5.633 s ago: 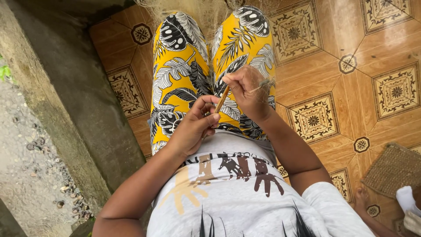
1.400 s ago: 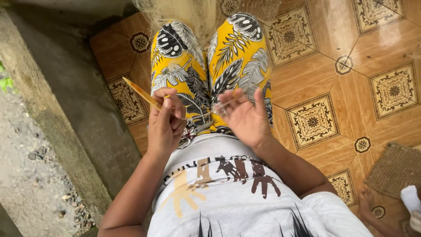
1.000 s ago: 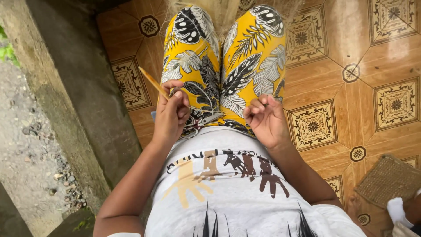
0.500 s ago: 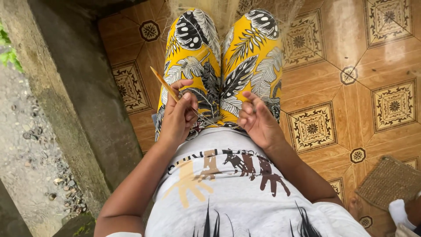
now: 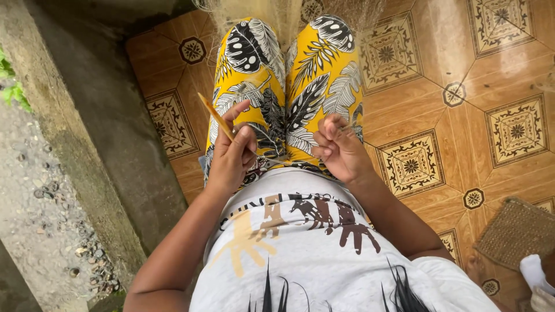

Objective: Repairing a fine-mesh fishing net using a wooden shuttle

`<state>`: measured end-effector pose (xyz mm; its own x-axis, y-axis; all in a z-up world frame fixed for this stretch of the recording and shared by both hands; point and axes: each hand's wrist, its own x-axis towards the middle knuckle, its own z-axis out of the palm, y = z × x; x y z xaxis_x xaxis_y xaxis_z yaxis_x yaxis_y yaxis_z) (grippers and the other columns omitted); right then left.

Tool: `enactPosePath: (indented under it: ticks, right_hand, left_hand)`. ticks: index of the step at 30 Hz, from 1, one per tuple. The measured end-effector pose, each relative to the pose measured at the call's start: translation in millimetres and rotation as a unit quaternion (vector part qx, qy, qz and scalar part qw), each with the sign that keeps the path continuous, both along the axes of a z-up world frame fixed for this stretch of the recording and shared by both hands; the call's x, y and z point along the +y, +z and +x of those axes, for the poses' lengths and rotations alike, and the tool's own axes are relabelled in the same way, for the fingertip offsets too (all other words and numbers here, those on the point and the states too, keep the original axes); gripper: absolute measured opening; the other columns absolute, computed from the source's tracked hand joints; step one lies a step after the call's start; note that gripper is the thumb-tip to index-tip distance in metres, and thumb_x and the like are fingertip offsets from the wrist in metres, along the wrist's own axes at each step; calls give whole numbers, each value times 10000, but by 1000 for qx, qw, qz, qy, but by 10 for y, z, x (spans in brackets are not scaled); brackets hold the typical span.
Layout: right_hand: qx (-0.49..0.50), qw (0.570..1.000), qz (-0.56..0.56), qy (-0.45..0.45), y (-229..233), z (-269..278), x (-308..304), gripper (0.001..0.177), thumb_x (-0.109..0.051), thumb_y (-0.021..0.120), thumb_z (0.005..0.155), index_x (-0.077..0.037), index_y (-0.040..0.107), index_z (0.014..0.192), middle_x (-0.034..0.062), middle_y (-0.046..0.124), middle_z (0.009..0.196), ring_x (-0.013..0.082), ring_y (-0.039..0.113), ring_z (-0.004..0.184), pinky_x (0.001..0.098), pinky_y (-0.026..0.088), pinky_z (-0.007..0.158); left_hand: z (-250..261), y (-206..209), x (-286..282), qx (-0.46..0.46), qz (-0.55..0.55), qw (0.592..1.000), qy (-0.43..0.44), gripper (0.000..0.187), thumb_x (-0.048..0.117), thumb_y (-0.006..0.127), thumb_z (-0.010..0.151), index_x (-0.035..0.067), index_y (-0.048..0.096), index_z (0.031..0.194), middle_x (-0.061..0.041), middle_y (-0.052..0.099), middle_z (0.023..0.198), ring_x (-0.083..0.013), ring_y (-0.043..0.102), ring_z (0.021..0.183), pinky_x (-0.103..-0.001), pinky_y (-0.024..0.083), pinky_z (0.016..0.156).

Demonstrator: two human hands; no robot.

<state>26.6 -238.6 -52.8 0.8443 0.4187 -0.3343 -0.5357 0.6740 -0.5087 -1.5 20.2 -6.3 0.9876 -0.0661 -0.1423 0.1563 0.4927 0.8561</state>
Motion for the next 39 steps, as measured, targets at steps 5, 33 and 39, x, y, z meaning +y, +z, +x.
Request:
enactPosePath:
  ticks: [5, 33, 39]
  right_hand:
    - [13, 1000, 22, -2, -129, -50, -9, 51, -187, 632, 1031, -167, 599, 1065, -50, 477, 847, 27, 452, 674, 180, 468, 599]
    - [6, 995, 96, -24, -89, 46, -21, 51, -244, 606, 1056, -222, 560, 1060, -105, 453, 699, 35, 503, 667, 231, 496, 693]
    - [50, 995, 81, -40, -147, -25, 16, 325, -465, 612, 1016, -200, 561, 1199, -14, 588, 865, 112, 604, 794, 307, 559, 736]
  left_hand:
    - [0, -54, 17, -11, -8, 1000, 11, 476, 158, 456, 1103, 135, 327, 1561, -36, 483, 731, -48, 344, 477, -150, 344, 364]
    - [44, -128, 66, 25, 7, 1000, 9, 500, 187, 479, 1096, 104, 354, 1573, -46, 428, 693, -75, 341, 496, -147, 346, 351]
    - [41, -152, 60, -4, -17, 1000, 7, 505, 209, 456, 1115, 92, 325, 1589, -37, 409, 684, -72, 338, 501, -146, 342, 351]
